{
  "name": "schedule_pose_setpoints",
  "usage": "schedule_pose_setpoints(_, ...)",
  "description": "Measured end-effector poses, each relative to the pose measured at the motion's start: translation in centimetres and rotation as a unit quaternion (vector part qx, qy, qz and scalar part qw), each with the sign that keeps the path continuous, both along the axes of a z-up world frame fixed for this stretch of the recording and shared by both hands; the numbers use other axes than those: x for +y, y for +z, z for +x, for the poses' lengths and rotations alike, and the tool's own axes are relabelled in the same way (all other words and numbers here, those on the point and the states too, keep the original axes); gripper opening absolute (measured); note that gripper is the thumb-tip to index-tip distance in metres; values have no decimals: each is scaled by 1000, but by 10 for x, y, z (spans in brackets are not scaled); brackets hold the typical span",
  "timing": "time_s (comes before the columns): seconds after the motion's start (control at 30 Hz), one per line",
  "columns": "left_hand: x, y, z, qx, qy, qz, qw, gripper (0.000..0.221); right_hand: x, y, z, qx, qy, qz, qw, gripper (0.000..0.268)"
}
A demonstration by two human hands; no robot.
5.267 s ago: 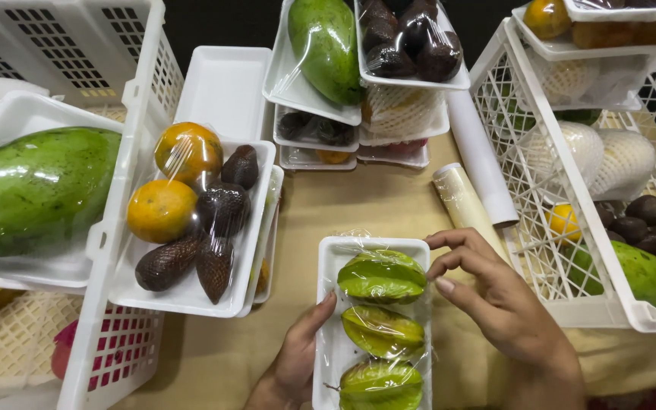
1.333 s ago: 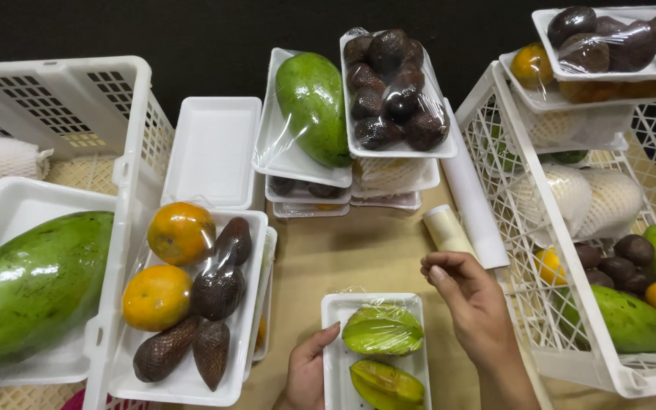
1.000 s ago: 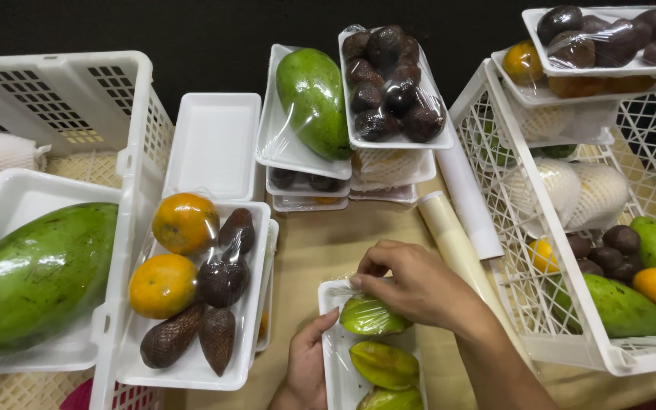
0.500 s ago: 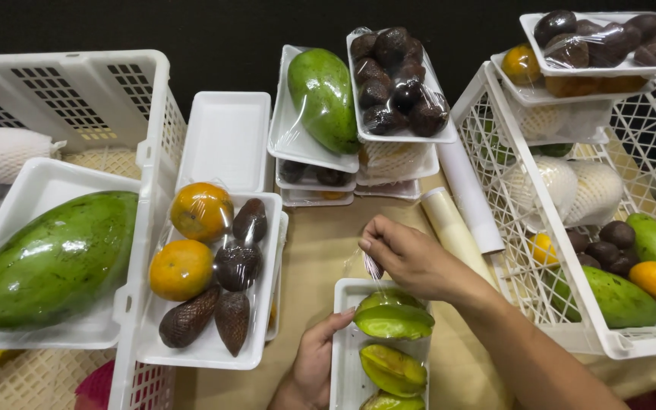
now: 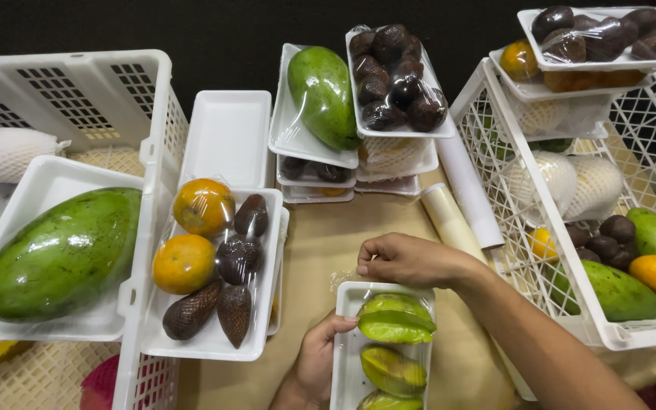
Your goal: Packaging starfruit by placing them on a tray and wrapping them with plastic film.
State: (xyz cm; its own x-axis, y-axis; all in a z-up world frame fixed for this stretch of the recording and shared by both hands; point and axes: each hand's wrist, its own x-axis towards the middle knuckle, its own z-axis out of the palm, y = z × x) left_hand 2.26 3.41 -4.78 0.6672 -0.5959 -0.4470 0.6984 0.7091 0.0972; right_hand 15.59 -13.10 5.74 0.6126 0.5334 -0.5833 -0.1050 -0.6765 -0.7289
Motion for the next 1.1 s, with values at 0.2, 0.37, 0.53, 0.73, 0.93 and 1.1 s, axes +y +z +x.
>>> schedule_pose_setpoints(0.2,-9,17,4,-37,117,32,992,40,-17,-44,13,177,1,152,972,7)
schedule_pose_setpoints(0.37,-6,42,10,-102,144,149,973,87,-22,-53,12,266,-13,232,935,17)
schedule_pose_setpoints(0.53,-5,37,10,-131,165,140,968,39,-23,-59,13,154,8,199,968,25)
schedule_pose_setpoints(0.73,-3,37,16,-85,169,127,974,41,-18,-36,6,90,-59,92,990,18)
schedule_pose_setpoints(0.93,10,55,19,-51,224,148,962,54,-40,-13,-3,-68,-251,153,953,37)
schedule_pose_setpoints(1.1,4,59,20,-41,219,135,965,51,-34,0,-59,-25,-296,260,919,60)
